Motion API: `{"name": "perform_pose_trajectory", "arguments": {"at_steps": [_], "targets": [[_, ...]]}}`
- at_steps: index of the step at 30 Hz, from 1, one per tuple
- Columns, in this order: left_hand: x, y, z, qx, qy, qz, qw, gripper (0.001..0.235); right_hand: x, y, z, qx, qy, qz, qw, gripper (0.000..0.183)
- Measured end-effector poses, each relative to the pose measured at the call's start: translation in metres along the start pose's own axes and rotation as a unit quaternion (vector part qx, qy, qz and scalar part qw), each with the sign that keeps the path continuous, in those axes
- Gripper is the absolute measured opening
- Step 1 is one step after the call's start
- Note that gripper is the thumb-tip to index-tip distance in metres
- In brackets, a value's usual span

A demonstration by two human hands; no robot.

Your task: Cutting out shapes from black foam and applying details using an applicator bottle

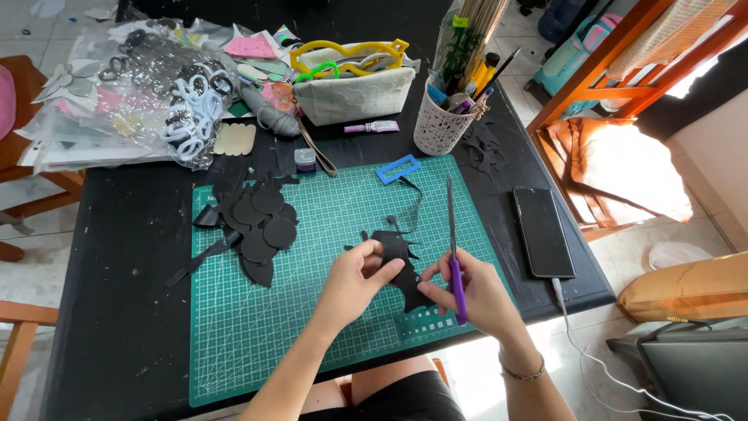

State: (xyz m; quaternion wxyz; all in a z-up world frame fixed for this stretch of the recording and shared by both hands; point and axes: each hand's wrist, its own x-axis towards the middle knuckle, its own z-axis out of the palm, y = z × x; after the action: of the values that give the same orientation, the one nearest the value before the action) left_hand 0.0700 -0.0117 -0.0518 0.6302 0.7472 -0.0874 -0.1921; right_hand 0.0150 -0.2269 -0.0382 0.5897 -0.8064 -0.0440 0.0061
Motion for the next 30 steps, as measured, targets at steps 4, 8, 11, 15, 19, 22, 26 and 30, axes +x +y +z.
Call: {"name": "perform_pose_trajectory", "arguments": {"at_steps": [4, 8, 11, 15, 19, 22, 26, 30], "targets": [[-0.009, -0.003, 0.003, 0.001, 0.025, 0.059, 0.998, 0.026, 0.000, 0.003, 0.006, 0.028, -0.017, -0.021, 0.999, 0.033], [-0.017, -0.005, 0.003, 0.049, 0.072, 0.152, 0.985, 0.026, 0.000, 0.006, 0.015, 0.055, -0.006, -0.041, 0.998, 0.032], [-0.021, -0.005, 0.006, 0.088, 0.131, 0.227, 0.961, 0.025, 0.001, 0.013, 0.021, 0.095, 0.014, -0.040, 0.995, 0.032], [-0.042, -0.003, 0.003, 0.221, 0.307, 0.445, 0.811, 0.013, 0.002, 0.013, 0.026, 0.110, 0.046, 0.011, 0.993, 0.034], [-0.051, -0.031, 0.010, 0.219, 0.193, 0.317, 0.902, 0.024, 0.004, 0.013, 0.026, 0.134, 0.050, 0.020, 0.989, 0.035], [-0.047, -0.031, 0.012, 0.132, 0.078, 0.136, 0.979, 0.056, 0.007, 0.011, 0.027, 0.123, 0.034, 0.004, 0.992, 0.036], [-0.036, -0.029, 0.014, -0.189, 0.039, 0.098, 0.976, 0.043, 0.004, 0.008, 0.026, 0.124, 0.027, 0.021, 0.992, 0.035], [-0.021, -0.031, 0.007, -0.213, 0.010, 0.002, 0.977, 0.046, 0.005, -0.004, 0.021, 0.079, 0.018, 0.049, 0.996, 0.032]]}}
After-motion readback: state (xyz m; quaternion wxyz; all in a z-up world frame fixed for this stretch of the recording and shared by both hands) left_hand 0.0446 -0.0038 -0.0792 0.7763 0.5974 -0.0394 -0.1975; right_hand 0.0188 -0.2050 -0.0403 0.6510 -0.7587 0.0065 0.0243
